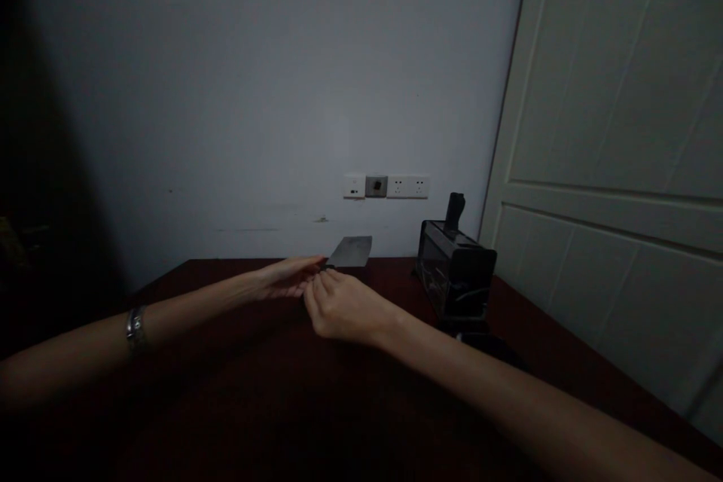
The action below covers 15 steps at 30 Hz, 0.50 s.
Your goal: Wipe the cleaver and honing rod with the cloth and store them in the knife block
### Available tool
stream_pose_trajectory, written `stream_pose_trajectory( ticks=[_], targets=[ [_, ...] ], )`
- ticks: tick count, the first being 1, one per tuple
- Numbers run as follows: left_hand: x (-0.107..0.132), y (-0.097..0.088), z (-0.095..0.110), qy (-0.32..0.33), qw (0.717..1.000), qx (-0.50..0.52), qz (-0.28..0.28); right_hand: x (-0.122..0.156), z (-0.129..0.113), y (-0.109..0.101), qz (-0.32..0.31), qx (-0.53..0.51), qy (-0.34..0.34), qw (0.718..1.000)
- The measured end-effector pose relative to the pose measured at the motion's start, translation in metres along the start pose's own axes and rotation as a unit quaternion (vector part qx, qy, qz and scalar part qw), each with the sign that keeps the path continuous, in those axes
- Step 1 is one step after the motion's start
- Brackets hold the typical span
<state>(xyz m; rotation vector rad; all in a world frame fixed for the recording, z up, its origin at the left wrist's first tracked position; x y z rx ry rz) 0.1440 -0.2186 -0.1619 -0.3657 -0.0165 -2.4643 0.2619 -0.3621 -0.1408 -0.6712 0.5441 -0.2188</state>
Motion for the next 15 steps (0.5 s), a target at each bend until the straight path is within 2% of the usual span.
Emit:
stream_pose_trajectory(
  ticks=[6, 10, 15],
  targets=[
    [0.006, 0.011, -0.009, 0.004, 0.999, -0.047, 0.019, 0.015, -0.017, 0.007, 0.008, -0.008, -0.032, 0.999],
    [0.008, 0.011, -0.011, -0.014, 0.995, -0.09, 0.025, 0.019, -0.023, 0.009, 0.006, -0.014, -0.034, 0.999],
    [0.013, 0.013, -0.013, -0.041, 0.986, -0.15, 0.063, 0.02, -0.028, 0.016, 0.004, -0.03, -0.033, 0.999]
  ],
)
Point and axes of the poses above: each hand's wrist, its own x-axis away from the middle knuckle, its own y-axis out of the palm, z = x × y, the point moved 1 cm from there along -x, towards the middle knuckle, and after that the axes turned 9 degrees about -x, right-handed, at the moved point
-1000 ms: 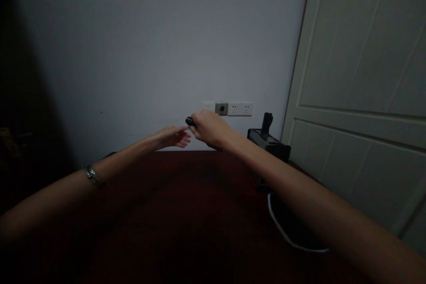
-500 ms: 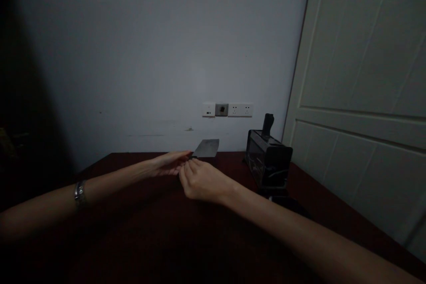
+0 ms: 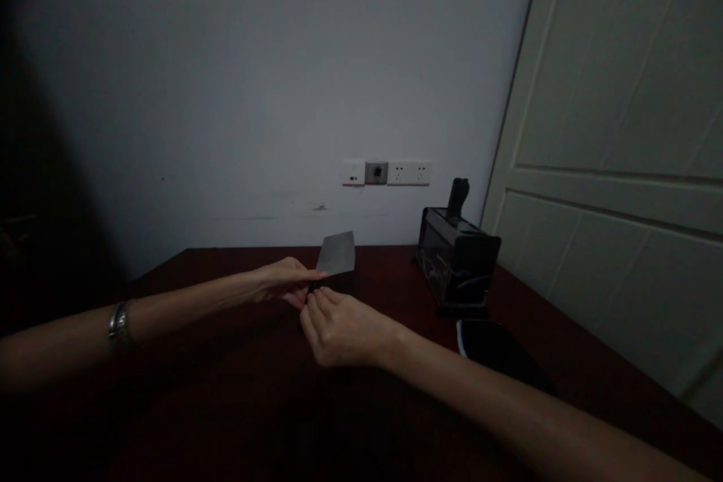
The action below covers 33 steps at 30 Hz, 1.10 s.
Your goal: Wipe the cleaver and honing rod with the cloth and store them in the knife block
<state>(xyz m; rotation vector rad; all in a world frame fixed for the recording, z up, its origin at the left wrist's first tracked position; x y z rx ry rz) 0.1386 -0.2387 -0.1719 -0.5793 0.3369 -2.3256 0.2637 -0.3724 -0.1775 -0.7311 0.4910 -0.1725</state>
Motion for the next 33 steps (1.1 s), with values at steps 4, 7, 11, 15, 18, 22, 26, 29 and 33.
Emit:
stream_pose_trajectory(
  ticks=[4, 7, 11, 15, 18, 22, 26, 29, 33],
  targets=[
    [0.003, 0.004, -0.005, -0.02, 0.999, -0.027, -0.007, -0.001, -0.007, 0.008, 0.003, -0.004, -0.008, 1.0],
    [0.003, 0.006, -0.01, -0.027, 0.999, -0.043, -0.018, 0.0, -0.013, 0.014, -0.003, -0.007, -0.009, 1.0],
    [0.004, 0.007, -0.016, -0.052, 0.996, -0.075, -0.005, 0.002, -0.018, 0.019, -0.002, -0.017, 0.0, 1.0],
    [0.007, 0.006, -0.019, -0.067, 0.991, -0.113, -0.011, 0.0, -0.021, 0.022, 0.006, -0.026, 0.012, 1.0],
    [0.007, 0.007, -0.02, -0.076, 0.988, -0.133, -0.012, -0.002, -0.022, 0.025, -0.008, -0.024, 0.011, 1.0],
    [0.005, 0.01, -0.024, -0.081, 0.988, -0.135, -0.003, -0.001, -0.023, 0.031, -0.001, -0.015, -0.003, 1.0],
    [0.004, 0.015, -0.029, -0.046, 0.989, -0.143, 0.019, 0.003, -0.025, 0.04, 0.033, -0.004, -0.013, 0.999],
    [0.005, 0.016, -0.035, -0.043, 0.988, -0.141, 0.037, 0.001, -0.032, 0.048, 0.051, -0.002, 0.016, 0.999],
    [0.005, 0.015, -0.044, -0.03, 0.988, -0.142, 0.05, 0.0, -0.046, 0.044, 0.029, -0.012, 0.064, 0.997]
  ],
)
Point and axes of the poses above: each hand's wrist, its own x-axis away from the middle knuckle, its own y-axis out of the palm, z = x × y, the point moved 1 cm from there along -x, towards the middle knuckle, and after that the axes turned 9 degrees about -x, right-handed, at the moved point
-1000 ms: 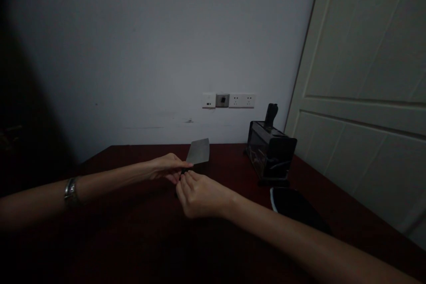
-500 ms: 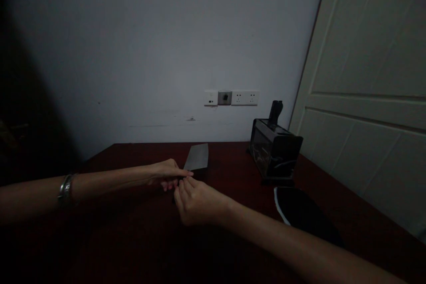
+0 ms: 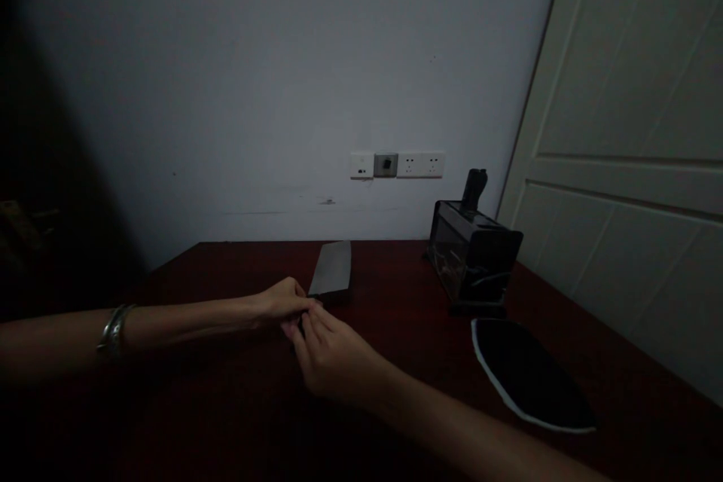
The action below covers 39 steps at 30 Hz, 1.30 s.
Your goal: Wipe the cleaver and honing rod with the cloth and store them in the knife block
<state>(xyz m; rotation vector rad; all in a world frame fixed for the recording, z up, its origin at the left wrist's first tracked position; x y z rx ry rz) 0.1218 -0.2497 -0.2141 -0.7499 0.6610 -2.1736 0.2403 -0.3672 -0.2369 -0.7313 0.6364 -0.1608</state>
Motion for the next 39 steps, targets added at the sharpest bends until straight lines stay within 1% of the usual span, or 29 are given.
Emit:
stream_pose_trajectory(
  ticks=[2, 4, 5, 7, 9, 11, 13, 16, 19, 24, 32, 39],
  targets=[
    [0.001, -0.001, -0.005, 0.006, 1.0, -0.002, 0.007, 0.004, -0.005, -0.009, -0.004, -0.025, 0.018, 1.0],
    [0.002, -0.002, -0.01, -0.005, 1.0, -0.001, 0.011, 0.013, -0.004, -0.02, 0.017, -0.058, 0.021, 0.998],
    [0.003, -0.003, -0.013, -0.016, 1.0, 0.001, 0.009, 0.019, -0.001, -0.025, 0.028, -0.073, 0.023, 0.997],
    [0.005, -0.004, -0.02, -0.038, 0.999, 0.004, 0.007, 0.032, 0.008, -0.033, 0.041, -0.093, 0.05, 0.994],
    [0.007, -0.004, -0.028, -0.058, 0.998, 0.001, 0.008, 0.046, 0.02, -0.038, 0.036, -0.096, 0.092, 0.99],
    [0.008, -0.003, -0.033, -0.076, 0.997, -0.004, 0.006, 0.059, 0.03, -0.039, 0.031, -0.089, 0.119, 0.988],
    [0.008, -0.001, -0.037, -0.088, 0.996, -0.009, 0.0, 0.069, 0.036, -0.039, 0.028, -0.083, 0.133, 0.987],
    [0.008, 0.003, -0.038, -0.099, 0.995, -0.018, -0.008, 0.078, 0.037, -0.038, 0.02, -0.086, 0.144, 0.986],
    [0.008, 0.01, -0.039, -0.111, 0.994, -0.022, -0.013, 0.083, 0.035, -0.035, 0.014, -0.092, 0.152, 0.984],
    [0.007, 0.018, -0.044, -0.113, 0.993, -0.026, -0.026, 0.089, 0.035, -0.03, 0.001, -0.099, 0.171, 0.98],
    [0.002, 0.019, -0.055, -0.118, 0.992, -0.036, -0.014, 0.1, 0.036, -0.018, -0.009, -0.106, 0.192, 0.976],
    [0.002, 0.023, -0.056, -0.129, 0.991, -0.03, -0.015, 0.104, 0.038, -0.014, -0.019, -0.107, 0.202, 0.973]
  ],
)
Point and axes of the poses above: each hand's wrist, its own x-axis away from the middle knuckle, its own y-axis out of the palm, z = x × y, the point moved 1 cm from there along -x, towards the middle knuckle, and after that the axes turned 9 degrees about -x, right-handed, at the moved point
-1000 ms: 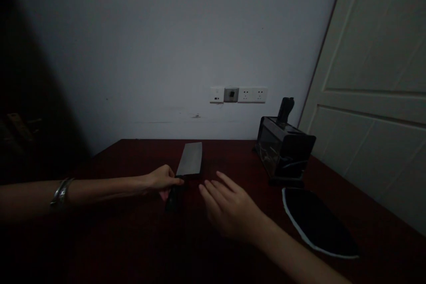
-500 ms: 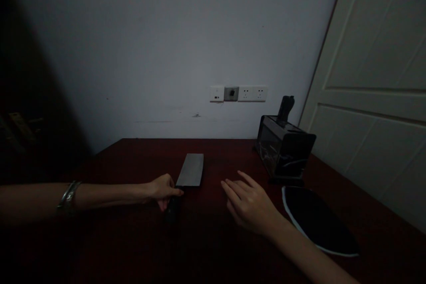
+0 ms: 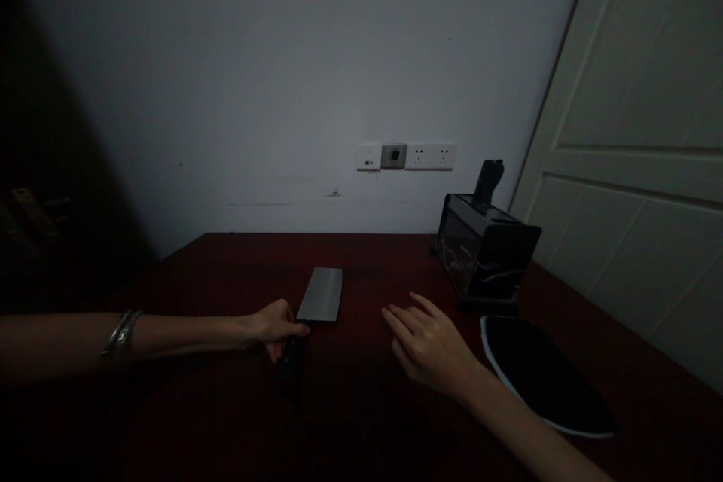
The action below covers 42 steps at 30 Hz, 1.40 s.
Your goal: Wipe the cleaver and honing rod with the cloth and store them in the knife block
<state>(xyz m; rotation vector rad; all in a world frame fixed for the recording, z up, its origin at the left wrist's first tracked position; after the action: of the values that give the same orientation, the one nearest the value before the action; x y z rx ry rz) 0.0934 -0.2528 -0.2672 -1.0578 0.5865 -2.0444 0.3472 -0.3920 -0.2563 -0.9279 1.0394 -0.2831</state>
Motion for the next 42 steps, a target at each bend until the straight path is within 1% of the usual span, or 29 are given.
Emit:
stream_pose_trajectory(
  ticks=[4, 11, 15, 18, 23, 29, 33, 42],
  targets=[
    [-0.001, 0.002, -0.002, -0.004, 1.0, -0.003, -0.005, 0.0, 0.001, 0.001, -0.008, 0.001, -0.002, 1.0],
    [-0.009, 0.002, -0.008, 0.009, 0.999, -0.019, -0.029, 0.002, 0.004, 0.004, -0.01, 0.012, 0.001, 1.0],
    [-0.01, -0.003, -0.006, 0.004, 0.996, -0.06, -0.065, 0.004, 0.004, 0.006, -0.012, 0.02, 0.008, 1.0],
    [-0.01, -0.005, -0.003, 0.002, 0.992, -0.097, -0.078, 0.005, 0.003, 0.006, -0.012, 0.026, 0.008, 1.0],
    [-0.007, -0.007, 0.001, 0.005, 0.989, -0.128, -0.075, 0.005, 0.001, 0.004, -0.017, 0.027, 0.016, 0.999],
    [-0.003, -0.009, 0.008, 0.029, 0.985, -0.154, -0.077, 0.005, 0.0, 0.0, -0.019, 0.033, 0.018, 0.999],
    [-0.003, -0.009, 0.012, 0.03, 0.979, -0.188, -0.07, 0.006, 0.0, -0.002, -0.023, 0.034, 0.016, 0.999],
    [-0.01, -0.005, 0.011, 0.034, 0.977, -0.191, -0.09, 0.008, 0.001, -0.003, -0.036, 0.035, 0.023, 0.998]
  ],
)
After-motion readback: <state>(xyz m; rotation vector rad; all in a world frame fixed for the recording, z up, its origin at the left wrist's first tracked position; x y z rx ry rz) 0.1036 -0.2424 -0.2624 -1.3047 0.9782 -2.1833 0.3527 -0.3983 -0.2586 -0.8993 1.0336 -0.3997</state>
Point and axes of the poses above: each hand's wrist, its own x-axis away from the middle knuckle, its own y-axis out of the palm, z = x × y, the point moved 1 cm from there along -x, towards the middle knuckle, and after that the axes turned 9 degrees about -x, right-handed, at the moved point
